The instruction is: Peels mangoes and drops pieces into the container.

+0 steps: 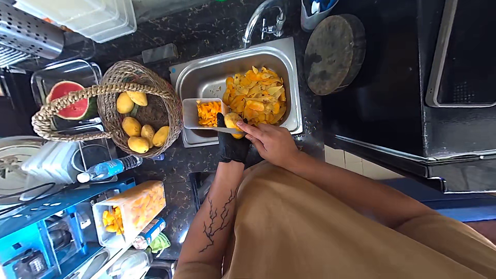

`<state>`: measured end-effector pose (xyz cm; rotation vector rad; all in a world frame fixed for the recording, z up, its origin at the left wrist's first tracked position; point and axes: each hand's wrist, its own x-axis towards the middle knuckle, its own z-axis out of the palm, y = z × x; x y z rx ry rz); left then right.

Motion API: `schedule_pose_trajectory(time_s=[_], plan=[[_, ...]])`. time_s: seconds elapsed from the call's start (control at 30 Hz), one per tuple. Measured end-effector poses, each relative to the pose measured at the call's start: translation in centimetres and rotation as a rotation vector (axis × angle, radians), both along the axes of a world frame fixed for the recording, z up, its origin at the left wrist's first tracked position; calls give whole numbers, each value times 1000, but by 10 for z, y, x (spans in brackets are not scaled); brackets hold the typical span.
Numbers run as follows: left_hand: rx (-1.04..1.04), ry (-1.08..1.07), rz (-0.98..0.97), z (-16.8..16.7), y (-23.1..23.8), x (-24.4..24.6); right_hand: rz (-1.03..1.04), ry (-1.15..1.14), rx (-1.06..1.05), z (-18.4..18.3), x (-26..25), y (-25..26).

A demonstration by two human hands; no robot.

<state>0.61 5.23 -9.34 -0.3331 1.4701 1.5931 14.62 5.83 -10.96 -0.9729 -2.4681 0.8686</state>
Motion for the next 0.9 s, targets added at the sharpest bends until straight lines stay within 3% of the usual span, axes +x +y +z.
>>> schedule_pose_trajectory(time_s=[0.1, 0.17, 0.3, 0.47, 0.73, 0.9], plan=[[272, -302, -20, -9, -28, -6, 42, 78, -183, 4, 2, 10], [260, -294, -21, -12, -31, -12, 95, 123, -356, 8, 4, 18], [88, -220, -169, -8, -46, -22, 84, 121, -507, 8, 5, 35], [-4, -227, -243, -1, -50, -29, 57, 58, -489, 5, 4, 63], [118, -215, -474, 10, -68, -42, 58, 14, -409, 22, 12, 82], [193, -188, -638, 16, -82, -53, -68, 48, -500, 5, 16, 103]])
